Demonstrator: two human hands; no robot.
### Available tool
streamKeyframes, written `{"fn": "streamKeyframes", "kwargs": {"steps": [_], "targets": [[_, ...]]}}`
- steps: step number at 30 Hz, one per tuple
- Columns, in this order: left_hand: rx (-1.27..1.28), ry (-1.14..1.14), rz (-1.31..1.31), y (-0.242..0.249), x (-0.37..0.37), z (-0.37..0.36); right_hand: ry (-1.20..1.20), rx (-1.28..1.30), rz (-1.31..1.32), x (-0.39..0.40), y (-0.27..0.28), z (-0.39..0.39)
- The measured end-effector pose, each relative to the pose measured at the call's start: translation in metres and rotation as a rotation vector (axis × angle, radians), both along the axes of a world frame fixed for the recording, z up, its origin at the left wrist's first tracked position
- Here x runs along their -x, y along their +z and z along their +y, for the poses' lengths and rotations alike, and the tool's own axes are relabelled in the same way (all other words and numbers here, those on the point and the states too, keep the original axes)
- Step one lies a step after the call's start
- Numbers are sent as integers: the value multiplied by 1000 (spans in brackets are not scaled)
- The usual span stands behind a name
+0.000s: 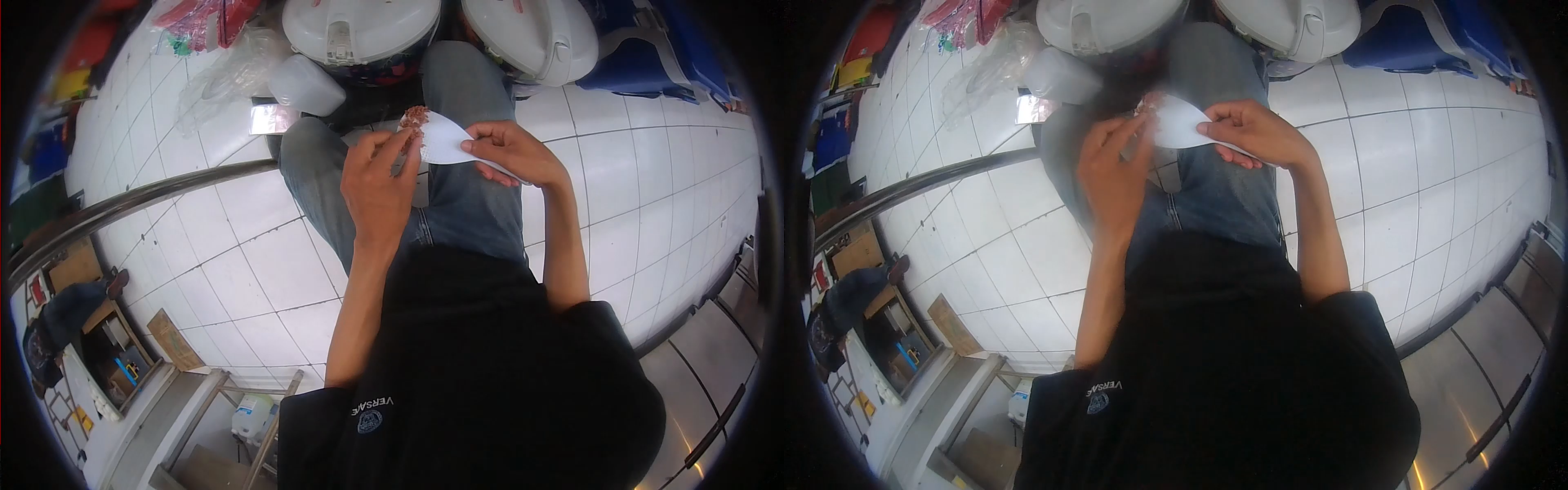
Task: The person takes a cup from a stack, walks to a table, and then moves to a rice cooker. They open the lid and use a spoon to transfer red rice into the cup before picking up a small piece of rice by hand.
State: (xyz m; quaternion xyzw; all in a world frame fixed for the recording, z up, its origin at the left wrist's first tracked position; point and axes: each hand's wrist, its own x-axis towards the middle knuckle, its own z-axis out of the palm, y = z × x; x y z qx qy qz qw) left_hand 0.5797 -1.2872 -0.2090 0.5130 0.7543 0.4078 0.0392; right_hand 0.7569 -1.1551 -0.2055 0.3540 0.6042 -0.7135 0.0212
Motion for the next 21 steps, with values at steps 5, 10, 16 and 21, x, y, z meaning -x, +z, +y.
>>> {"fn": "streamKeyframes", "kwargs": {"steps": [5, 10, 16, 21], "targets": [[9, 0, 40, 2, 2, -1, 20, -28, -1, -1, -4, 1], [-14, -3, -49, 2, 4, 0, 11, -27, -5, -1, -2, 1], [25, -8, -392, 11, 8, -2, 15, -15, 7, -2, -1, 1], [13, -5, -577, 11, 11, -5, 15, -10, 10, -1, 1, 1]]}}
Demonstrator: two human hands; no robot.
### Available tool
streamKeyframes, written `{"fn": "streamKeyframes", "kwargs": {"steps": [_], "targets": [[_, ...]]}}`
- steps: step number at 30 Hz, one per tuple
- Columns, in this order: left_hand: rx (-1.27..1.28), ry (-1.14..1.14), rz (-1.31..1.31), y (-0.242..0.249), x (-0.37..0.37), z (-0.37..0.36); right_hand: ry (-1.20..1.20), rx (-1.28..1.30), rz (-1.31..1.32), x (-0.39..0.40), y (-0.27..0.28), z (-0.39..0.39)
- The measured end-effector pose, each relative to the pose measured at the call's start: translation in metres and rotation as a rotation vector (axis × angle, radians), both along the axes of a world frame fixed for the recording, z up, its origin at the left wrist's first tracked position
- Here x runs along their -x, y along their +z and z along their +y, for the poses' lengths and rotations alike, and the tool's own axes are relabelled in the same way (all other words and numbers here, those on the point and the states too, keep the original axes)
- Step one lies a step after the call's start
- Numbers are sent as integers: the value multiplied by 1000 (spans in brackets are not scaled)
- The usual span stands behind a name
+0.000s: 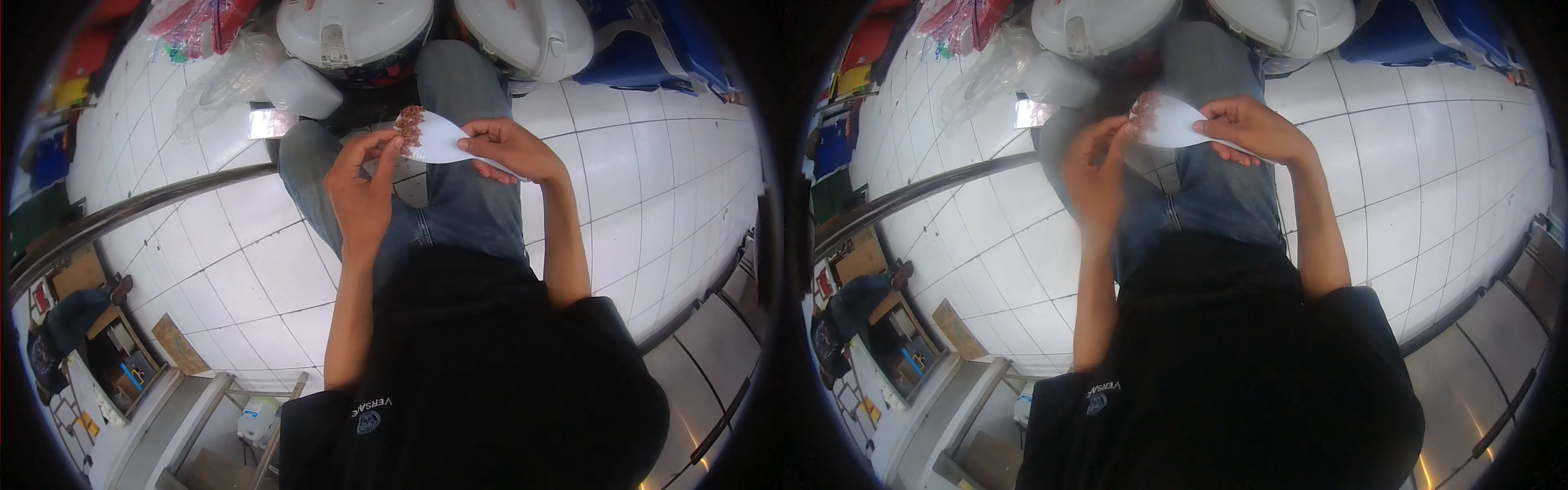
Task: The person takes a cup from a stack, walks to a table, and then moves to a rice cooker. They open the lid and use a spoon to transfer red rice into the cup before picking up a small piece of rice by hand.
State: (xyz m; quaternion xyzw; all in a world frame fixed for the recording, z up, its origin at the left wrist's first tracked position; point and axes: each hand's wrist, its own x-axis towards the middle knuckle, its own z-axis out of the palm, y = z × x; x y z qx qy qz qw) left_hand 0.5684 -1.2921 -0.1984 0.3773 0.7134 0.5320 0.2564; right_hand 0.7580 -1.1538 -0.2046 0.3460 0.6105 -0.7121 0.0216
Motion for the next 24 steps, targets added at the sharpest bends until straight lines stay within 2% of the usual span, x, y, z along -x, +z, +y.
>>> {"fn": "streamKeyframes", "kwargs": {"steps": [5, 8, 11, 17, 20, 24], "targets": [[-58, 20, -334, 12, -2, -3, -16, 7, 13, -1, -3, 0], [-163, 15, -696, 17, -4, -8, -17, -1, 14, -1, -3, -1], [-372, -114, -1070, 26, -6, -12, -23, 12, 27, -1, -2, -1], [-480, -278, -1208, 45, -11, -15, -14, 12, 8, -1, -1, -1], [-437, -329, -1113, 60, -15, -16, -17, 15, 10, -1, -1, -1], [-471, -364, -1183, 65, -16, -16, -18, 24, 14, 0, 1, -1]]}}
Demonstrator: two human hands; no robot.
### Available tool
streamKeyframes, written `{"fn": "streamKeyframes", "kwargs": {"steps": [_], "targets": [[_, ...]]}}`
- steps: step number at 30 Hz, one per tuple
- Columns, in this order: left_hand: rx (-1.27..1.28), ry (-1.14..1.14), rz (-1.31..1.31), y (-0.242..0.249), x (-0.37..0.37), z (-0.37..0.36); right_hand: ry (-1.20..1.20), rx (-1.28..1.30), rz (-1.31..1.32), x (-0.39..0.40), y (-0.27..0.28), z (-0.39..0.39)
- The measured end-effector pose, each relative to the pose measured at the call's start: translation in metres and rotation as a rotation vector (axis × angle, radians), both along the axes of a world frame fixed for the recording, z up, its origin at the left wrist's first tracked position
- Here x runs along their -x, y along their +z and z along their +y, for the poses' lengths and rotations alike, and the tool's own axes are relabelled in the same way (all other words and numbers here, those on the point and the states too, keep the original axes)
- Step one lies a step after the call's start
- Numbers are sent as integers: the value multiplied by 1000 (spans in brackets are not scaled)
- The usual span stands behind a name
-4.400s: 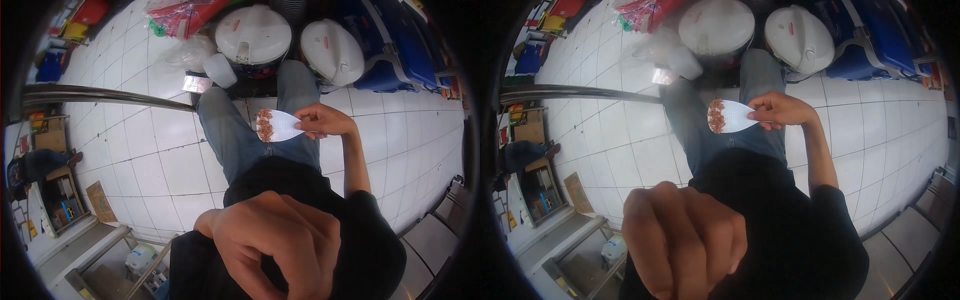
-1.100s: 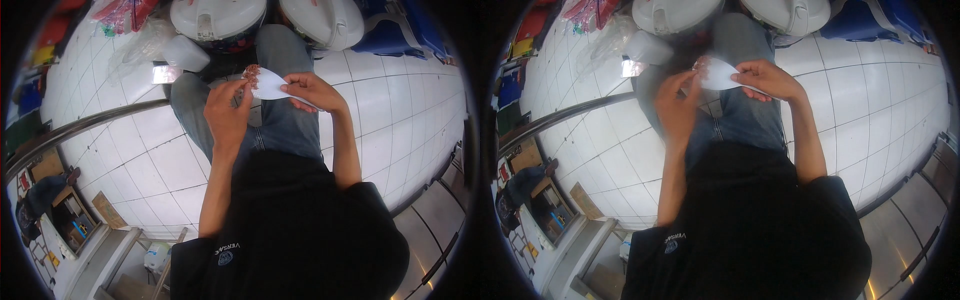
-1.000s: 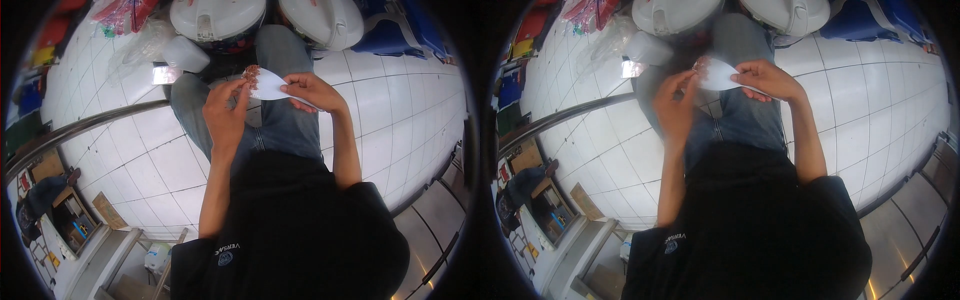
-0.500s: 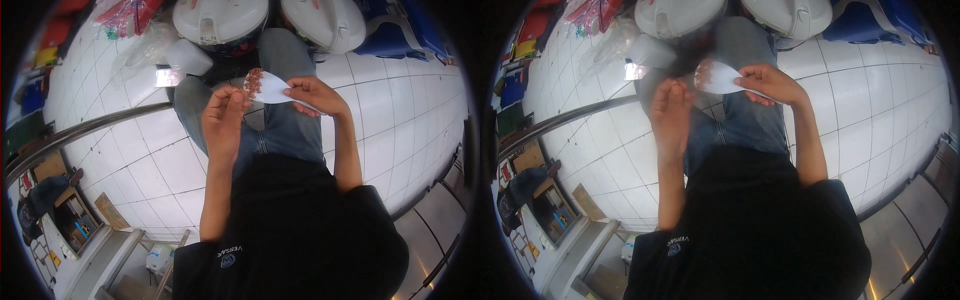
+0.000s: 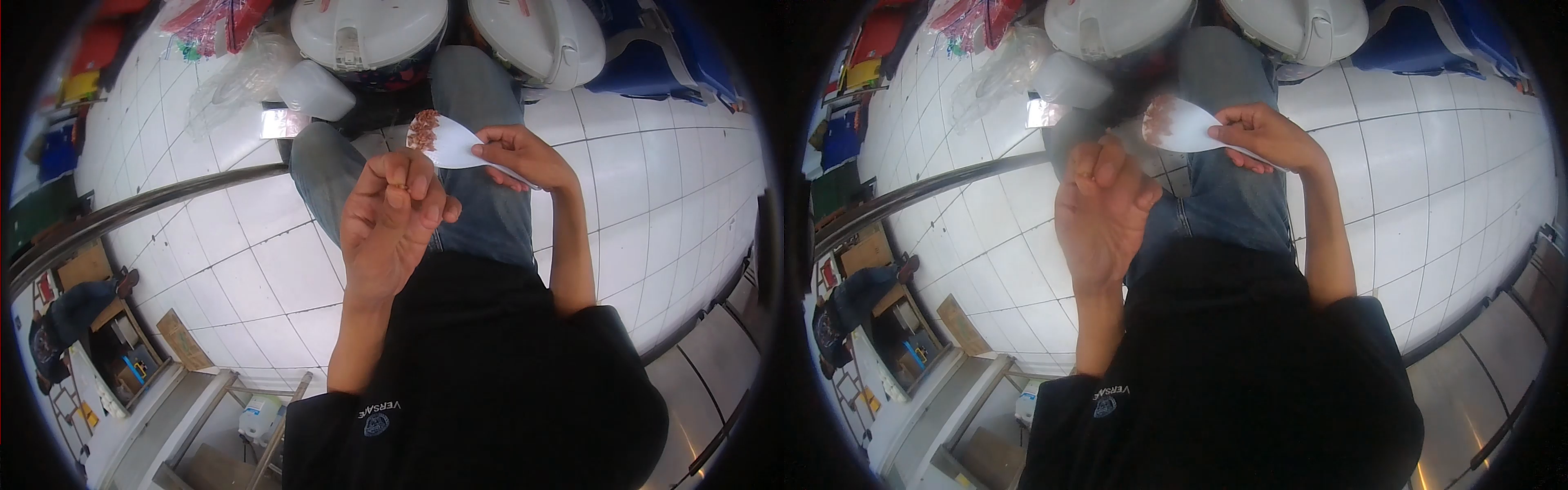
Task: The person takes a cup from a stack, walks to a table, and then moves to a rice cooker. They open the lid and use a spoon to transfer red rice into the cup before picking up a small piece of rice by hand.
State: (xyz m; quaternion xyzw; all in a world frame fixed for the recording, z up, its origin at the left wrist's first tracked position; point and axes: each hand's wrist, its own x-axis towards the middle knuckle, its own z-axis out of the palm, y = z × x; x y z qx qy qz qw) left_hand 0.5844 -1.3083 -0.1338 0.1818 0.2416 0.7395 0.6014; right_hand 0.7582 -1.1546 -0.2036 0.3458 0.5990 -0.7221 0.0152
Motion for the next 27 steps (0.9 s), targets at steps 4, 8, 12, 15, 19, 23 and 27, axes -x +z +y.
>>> {"fn": "streamKeyframes", "kwargs": {"steps": [4, 8, 12, 15, 19, 23, 27], "targets": [[-97, 1, -37, -7, 2, -1, -1, 25, 13, -1, 1, 0], [81, 67, 72, 10, -4, -1, -5, 28, 10, 0, 1, 0], [40, 70, 84, 10, -4, -2, 5, -2, 13, -1, -3, 0], [-133, 45, -1, -1, -1, -5, -1, -6, 7, -2, -3, 0], [-358, 76, 87, 29, -14, -11, -7, 11, 12, -2, -4, 0], [-650, 45, 108, 67, -22, -8, 0, 10, 14, -2, -4, 0], [-754, 146, -29, 73, -49, -8, -9, 16, 17, -1, -5, 0]]}}
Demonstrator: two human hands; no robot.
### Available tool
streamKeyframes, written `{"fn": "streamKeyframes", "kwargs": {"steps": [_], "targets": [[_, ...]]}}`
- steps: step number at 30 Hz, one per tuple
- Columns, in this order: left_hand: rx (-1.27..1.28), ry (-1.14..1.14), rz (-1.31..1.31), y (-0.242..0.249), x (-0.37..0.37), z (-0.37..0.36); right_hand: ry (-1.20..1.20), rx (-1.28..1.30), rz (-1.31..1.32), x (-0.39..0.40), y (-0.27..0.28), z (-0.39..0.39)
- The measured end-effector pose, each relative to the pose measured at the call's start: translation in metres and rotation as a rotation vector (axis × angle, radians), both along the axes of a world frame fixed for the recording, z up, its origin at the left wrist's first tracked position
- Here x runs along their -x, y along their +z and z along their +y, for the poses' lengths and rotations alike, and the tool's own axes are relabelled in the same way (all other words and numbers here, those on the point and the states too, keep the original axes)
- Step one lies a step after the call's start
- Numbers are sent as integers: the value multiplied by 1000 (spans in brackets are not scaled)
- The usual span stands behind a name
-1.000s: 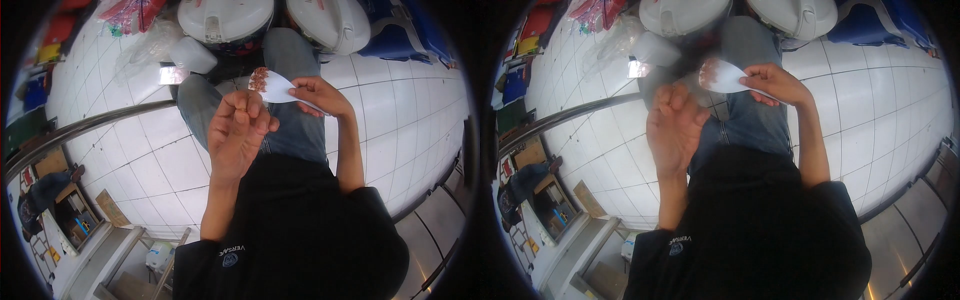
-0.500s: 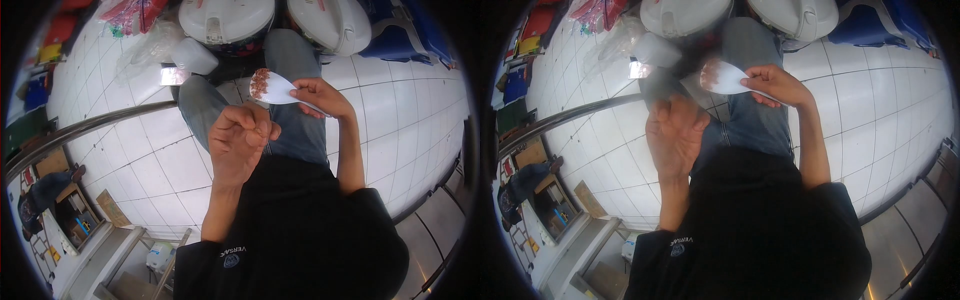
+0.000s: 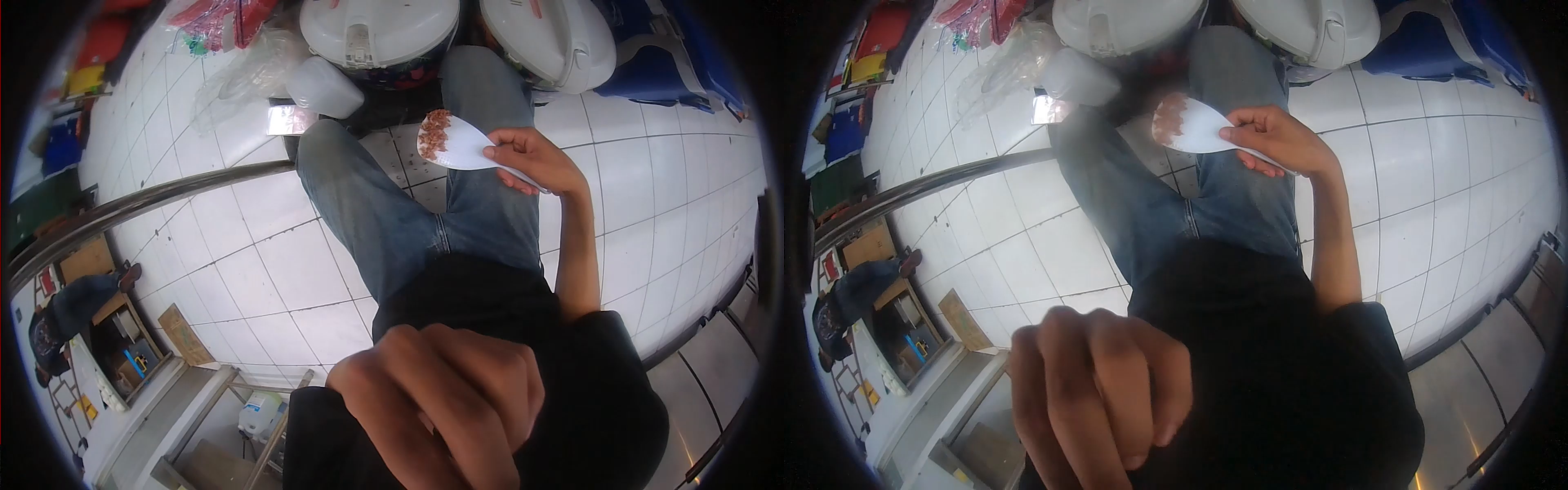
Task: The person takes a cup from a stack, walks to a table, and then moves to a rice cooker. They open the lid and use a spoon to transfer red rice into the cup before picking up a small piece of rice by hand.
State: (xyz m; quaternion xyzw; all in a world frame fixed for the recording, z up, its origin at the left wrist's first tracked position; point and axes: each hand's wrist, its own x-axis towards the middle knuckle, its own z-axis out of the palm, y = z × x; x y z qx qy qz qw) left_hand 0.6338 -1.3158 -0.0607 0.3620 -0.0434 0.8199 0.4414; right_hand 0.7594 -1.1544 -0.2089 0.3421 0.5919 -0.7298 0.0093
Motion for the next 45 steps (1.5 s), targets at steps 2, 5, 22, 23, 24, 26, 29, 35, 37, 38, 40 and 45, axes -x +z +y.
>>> {"fn": "streamKeyframes", "kwargs": {"steps": [2, 5, 22, 23, 24, 26, 29, 35, 37, 38, 40, 45], "targets": [[83, -57, -38, 7, -4, -9, -5, -11, -2, 0, 0, -1], [258, -261, -23, 14, 9, -22, -9, 5, 1, 0, 1, 0], [1043, 581, 1376, -105, 86, 34, 17, 1, 15, -1, 3, 0], [1022, 565, 1428, -110, 89, 37, 21, -2, 10, -1, 3, 0], [1001, 547, 1481, -114, 91, 40, 24, -3, 5, -1, 4, 0], [970, 532, 1587, -116, 91, 43, 15, -4, 0, -2, 4, -1], [944, 555, 1679, -116, 90, 48, 2, 3, 14, -2, 3, -1], [936, 913, 1636, -120, 110, 83, 15, 10, 20, -3, 0, 0], [839, 1173, 1676, -126, 135, 116, 20, 14, 21, -2, 1, 1], [764, 1262, 1685, -131, 148, 132, 18, 28, 21, -2, 2, 0], [784, 1200, 1675, -148, 168, 158, 9, 47, 34, -3, 0, -1], [819, 859, 1447, -174, 195, 192, -22, 70, 62, -4, -4, -1]]}}
